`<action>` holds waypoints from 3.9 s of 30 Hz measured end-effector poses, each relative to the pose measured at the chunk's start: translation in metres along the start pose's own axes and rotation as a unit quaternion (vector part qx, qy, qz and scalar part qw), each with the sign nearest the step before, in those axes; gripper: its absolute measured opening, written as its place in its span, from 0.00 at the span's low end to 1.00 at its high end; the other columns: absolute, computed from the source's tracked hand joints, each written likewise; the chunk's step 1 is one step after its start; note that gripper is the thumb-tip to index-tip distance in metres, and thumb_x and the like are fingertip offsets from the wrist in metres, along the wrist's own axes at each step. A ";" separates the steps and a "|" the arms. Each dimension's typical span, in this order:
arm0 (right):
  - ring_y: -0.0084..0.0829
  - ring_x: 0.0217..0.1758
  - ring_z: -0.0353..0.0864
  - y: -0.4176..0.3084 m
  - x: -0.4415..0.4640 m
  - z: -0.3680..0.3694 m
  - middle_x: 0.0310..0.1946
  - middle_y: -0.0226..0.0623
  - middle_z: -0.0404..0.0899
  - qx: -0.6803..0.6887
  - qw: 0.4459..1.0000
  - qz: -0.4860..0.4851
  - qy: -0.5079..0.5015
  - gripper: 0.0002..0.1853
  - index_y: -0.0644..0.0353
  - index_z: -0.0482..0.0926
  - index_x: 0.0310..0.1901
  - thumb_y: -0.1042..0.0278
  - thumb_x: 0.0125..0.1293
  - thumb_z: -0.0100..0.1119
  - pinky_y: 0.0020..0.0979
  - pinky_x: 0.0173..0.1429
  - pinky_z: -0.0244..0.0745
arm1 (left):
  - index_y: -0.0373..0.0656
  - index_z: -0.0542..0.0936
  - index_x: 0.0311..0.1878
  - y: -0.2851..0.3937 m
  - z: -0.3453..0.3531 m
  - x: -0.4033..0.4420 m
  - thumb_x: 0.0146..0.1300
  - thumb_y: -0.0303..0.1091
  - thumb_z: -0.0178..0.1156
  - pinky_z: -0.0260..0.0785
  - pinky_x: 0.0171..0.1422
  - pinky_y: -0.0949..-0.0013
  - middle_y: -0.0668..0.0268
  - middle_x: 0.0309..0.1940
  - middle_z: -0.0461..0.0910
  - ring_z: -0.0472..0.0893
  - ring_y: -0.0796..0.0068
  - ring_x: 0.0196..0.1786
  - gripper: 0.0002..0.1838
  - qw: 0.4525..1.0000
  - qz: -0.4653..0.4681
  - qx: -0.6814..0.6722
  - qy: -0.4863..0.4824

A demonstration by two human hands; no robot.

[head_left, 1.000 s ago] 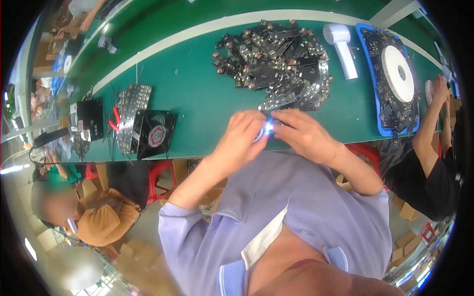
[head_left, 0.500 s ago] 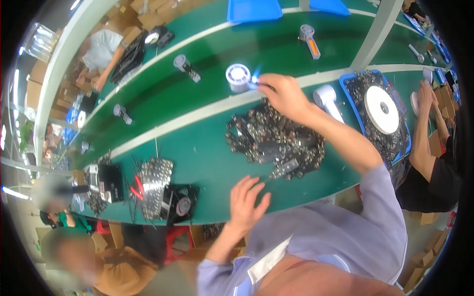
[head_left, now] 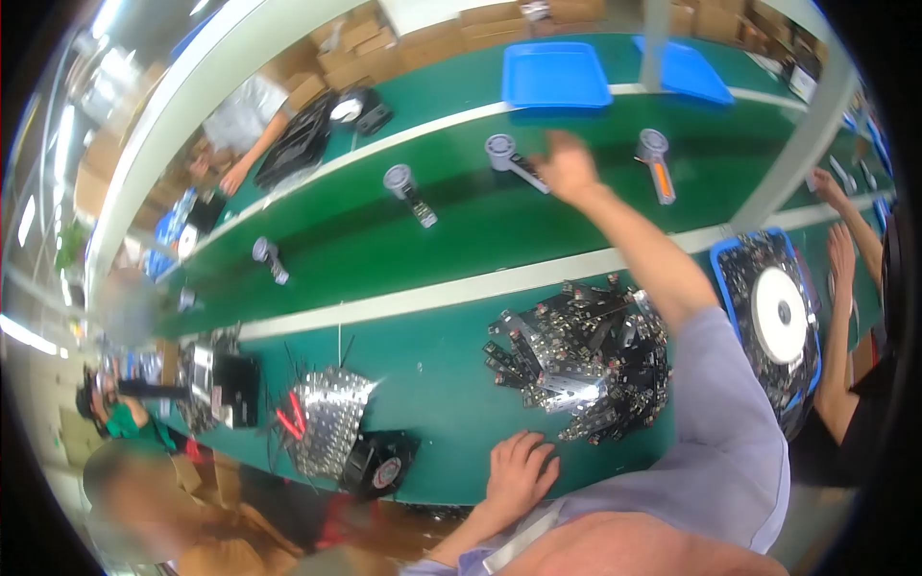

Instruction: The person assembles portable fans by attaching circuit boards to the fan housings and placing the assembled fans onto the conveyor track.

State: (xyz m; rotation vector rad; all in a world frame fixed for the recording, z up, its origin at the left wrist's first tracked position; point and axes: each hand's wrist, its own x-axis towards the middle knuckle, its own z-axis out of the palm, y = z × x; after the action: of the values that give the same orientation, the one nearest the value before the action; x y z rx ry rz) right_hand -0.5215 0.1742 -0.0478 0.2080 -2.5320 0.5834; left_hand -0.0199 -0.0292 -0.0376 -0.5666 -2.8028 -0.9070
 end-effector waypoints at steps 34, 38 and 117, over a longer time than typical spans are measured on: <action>0.53 0.62 0.81 -0.042 -0.295 -0.240 0.56 0.47 0.86 0.156 0.961 -0.165 -0.159 0.16 0.65 0.85 0.57 0.77 0.68 0.68 0.48 0.70 0.75 | 0.36 0.71 0.75 0.000 -0.006 -0.024 0.57 0.26 0.82 0.71 0.77 0.50 0.43 0.72 0.73 0.76 0.41 0.73 0.43 0.994 0.000 -0.096 0.049; 0.52 0.58 0.84 -0.029 -0.296 -0.224 0.55 0.46 0.88 0.168 0.954 -0.187 -0.165 0.15 0.65 0.86 0.58 0.78 0.71 0.68 0.47 0.66 0.78 | 0.41 0.75 0.71 0.001 -0.009 -0.027 0.54 0.31 0.85 0.65 0.80 0.40 0.46 0.74 0.73 0.73 0.39 0.76 0.42 0.992 0.081 -0.010 0.096; 0.35 0.52 0.95 -0.118 -0.392 -0.282 0.49 0.48 0.91 0.475 0.824 0.159 -0.265 0.11 0.70 0.80 0.59 0.77 0.80 0.62 0.35 0.55 0.90 | 0.45 0.90 0.40 0.046 -0.005 0.020 0.59 0.26 0.76 0.72 0.68 0.47 0.67 0.36 0.89 0.86 0.64 0.44 0.07 0.987 -0.003 -0.078 0.139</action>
State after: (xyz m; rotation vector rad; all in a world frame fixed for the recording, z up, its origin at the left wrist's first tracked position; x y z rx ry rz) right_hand -0.0285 0.2056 0.0042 0.3275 -2.5276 2.1653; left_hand -0.0199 0.0083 -0.0039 -0.4134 -2.5014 -1.1186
